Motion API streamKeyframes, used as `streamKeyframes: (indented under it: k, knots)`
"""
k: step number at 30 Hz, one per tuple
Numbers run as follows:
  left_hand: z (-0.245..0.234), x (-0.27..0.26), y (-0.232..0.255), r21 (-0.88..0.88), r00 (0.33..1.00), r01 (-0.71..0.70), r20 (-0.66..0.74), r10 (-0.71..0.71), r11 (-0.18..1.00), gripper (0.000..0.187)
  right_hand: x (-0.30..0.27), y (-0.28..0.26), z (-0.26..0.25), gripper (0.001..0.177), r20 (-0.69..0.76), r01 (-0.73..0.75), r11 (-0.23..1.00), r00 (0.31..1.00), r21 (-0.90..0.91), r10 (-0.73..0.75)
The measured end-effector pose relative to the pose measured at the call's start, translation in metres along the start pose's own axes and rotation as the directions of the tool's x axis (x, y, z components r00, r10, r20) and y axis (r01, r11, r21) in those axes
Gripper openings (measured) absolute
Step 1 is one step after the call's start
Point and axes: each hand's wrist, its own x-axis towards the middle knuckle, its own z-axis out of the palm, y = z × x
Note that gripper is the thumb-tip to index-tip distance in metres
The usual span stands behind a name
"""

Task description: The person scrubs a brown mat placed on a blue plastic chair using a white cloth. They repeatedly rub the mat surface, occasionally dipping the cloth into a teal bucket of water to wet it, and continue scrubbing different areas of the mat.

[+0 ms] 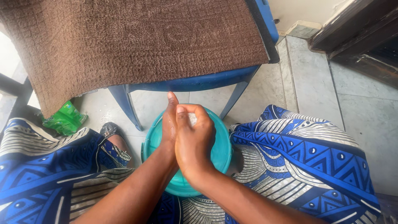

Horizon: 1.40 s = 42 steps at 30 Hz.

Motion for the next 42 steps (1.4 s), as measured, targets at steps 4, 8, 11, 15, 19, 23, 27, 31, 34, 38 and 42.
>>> streamKeyframes:
  k: [4, 8, 11, 15, 19, 23, 27, 31, 34, 38, 42]
  knots:
    - [0.006, -0.002, -0.002, -0.053, 0.996, -0.087, -0.017, 0.086, 0.995, 0.051, 0.014, 0.011, 0.003, 0.027, 0.044, -0.010, 0.960, 0.999, 0.281, -0.002]
    - [0.013, -0.006, 0.003, 0.008, 0.995, -0.035, -0.098, 0.036, 0.999, 0.048, 0.025, 0.019, 0.004, 0.051, 0.072, -0.077, 0.956, 0.996, 0.283, 0.059]
    - [0.011, -0.006, 0.002, 0.026, 0.997, -0.013, -0.076, 0.015, 1.000, 0.053, 0.032, 0.026, 0.005, 0.059, 0.105, -0.085, 0.954, 0.993, 0.289, 0.057]
    - [0.007, -0.006, -0.001, -0.072, 0.991, 0.041, -0.121, -0.050, 0.997, 0.051, 0.034, 0.036, 0.009, 0.055, 0.180, -0.143, 0.942, 0.979, 0.305, 0.090]
    - [0.004, -0.010, -0.002, -0.068, 0.991, 0.061, -0.112, -0.069, 0.996, 0.049, 0.035, 0.045, 0.013, 0.051, 0.201, -0.102, 0.929, 0.979, 0.356, 0.030]
    - [-0.002, -0.001, -0.009, -0.099, 0.998, 0.019, -0.054, -0.024, 0.995, 0.045, 0.036, 0.047, 0.014, 0.049, 0.210, -0.100, 0.926, 0.977, 0.364, 0.023]
    - [-0.004, 0.016, -0.012, -0.133, 1.000, -0.003, 0.030, 0.007, 0.991, 0.039, 0.041, 0.031, 0.011, 0.048, 0.258, -0.132, 0.935, 0.965, 0.328, 0.046]
    - [0.001, 0.029, -0.003, -0.201, 0.998, 0.050, 0.033, -0.044, 0.978, 0.038, 0.041, 0.003, -0.002, 0.035, 0.243, 0.034, 0.992, 0.968, 0.121, -0.063]
    - [-0.004, 0.040, 0.007, -0.121, 0.976, -0.020, 0.211, 0.045, 0.992, 0.025, 0.046, -0.017, -0.023, 0.015, 0.435, 0.000, 0.974, 0.895, 0.225, -0.101]
    - [0.004, 0.023, 0.019, 0.170, 0.983, -0.181, 0.067, 0.172, 0.969, 0.025, 0.071, -0.053, -0.061, 0.052, 0.711, -0.198, 0.948, 0.702, 0.250, -0.041]
    - [0.036, -0.027, 0.036, 0.360, 0.980, -0.130, -0.096, 0.176, 0.924, 0.025, 0.086, -0.077, -0.083, 0.058, 0.672, -0.019, 0.982, 0.732, 0.187, -0.114]
